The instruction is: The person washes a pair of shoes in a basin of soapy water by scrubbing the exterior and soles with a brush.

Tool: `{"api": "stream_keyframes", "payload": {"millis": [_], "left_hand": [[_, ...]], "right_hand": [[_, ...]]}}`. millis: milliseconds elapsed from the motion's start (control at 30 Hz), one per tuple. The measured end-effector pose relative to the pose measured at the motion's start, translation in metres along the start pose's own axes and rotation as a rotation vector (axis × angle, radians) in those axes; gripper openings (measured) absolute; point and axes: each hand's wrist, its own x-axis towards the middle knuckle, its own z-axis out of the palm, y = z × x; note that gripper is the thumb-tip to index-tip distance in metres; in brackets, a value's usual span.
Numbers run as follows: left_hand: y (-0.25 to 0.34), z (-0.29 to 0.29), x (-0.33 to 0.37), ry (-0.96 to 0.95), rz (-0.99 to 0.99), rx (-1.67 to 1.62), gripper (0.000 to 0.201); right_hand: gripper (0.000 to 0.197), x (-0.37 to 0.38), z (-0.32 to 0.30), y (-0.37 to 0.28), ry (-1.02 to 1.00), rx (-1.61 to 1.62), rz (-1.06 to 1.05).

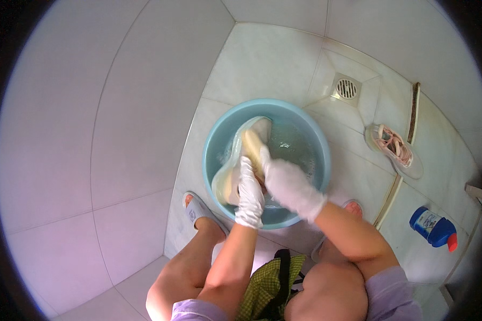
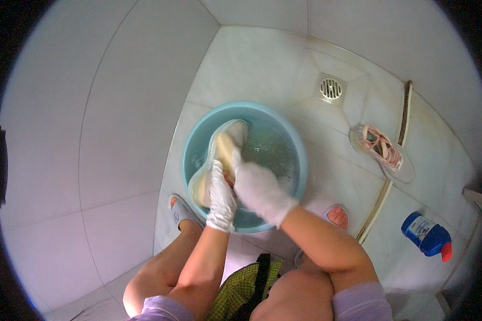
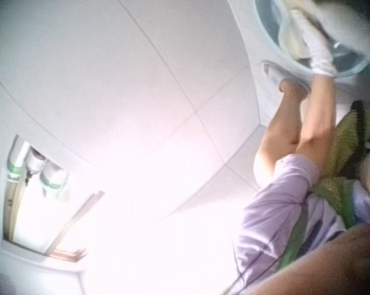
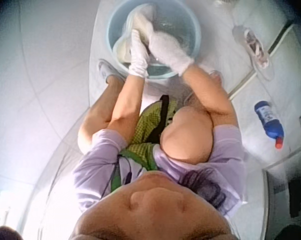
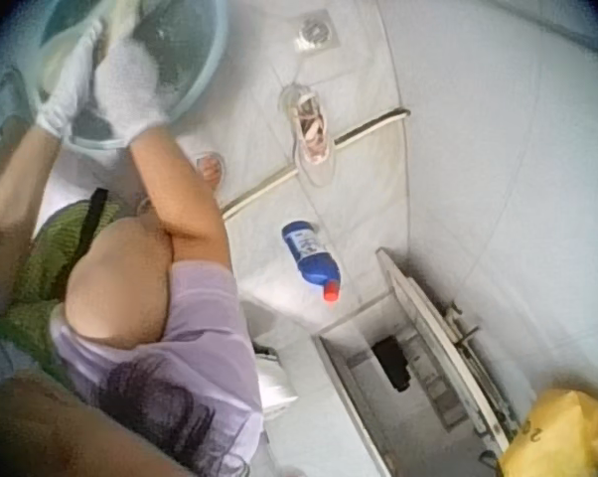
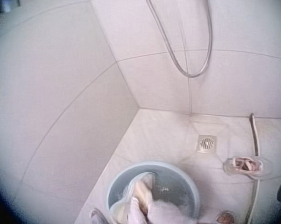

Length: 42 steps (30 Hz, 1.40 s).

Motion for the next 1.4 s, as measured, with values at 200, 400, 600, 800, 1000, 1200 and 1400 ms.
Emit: {"api": "stream_keyframes", "payload": {"millis": [200,400,600,800,1000,1200,1400], "left_hand": [[0.007,-0.029,-0.003,-0.031,0.141,0.061,0.043],[0.017,0.007,-0.039,-0.031,0.191,0.327,0.050],[0.058,0.013,-0.044,0.049,0.046,0.278,0.052],[0.050,-0.005,-0.029,-0.079,0.254,0.170,0.054],[0.054,0.035,-0.072,-0.146,0.081,0.351,0.056],[0.075,0.012,-0.058,-0.307,0.030,0.223,0.047],[0.042,0.014,-0.043,0.059,0.163,0.039,0.042]], "right_hand": [[0.060,0.001,-0.013,-0.017,-0.037,0.037,-0.096],[0.053,0.031,-0.037,0.005,0.062,0.149,0.099],[0.052,0.008,-0.017,-0.021,0.042,0.072,-0.042],[0.051,0.000,-0.026,-0.046,-0.019,0.108,-0.130],[0.052,0.033,-0.041,0.012,0.105,0.080,0.193],[0.047,0.012,-0.023,-0.016,0.069,0.117,0.066],[0.058,-0.016,-0.027,-0.033,-0.062,0.113,-0.102]]}}
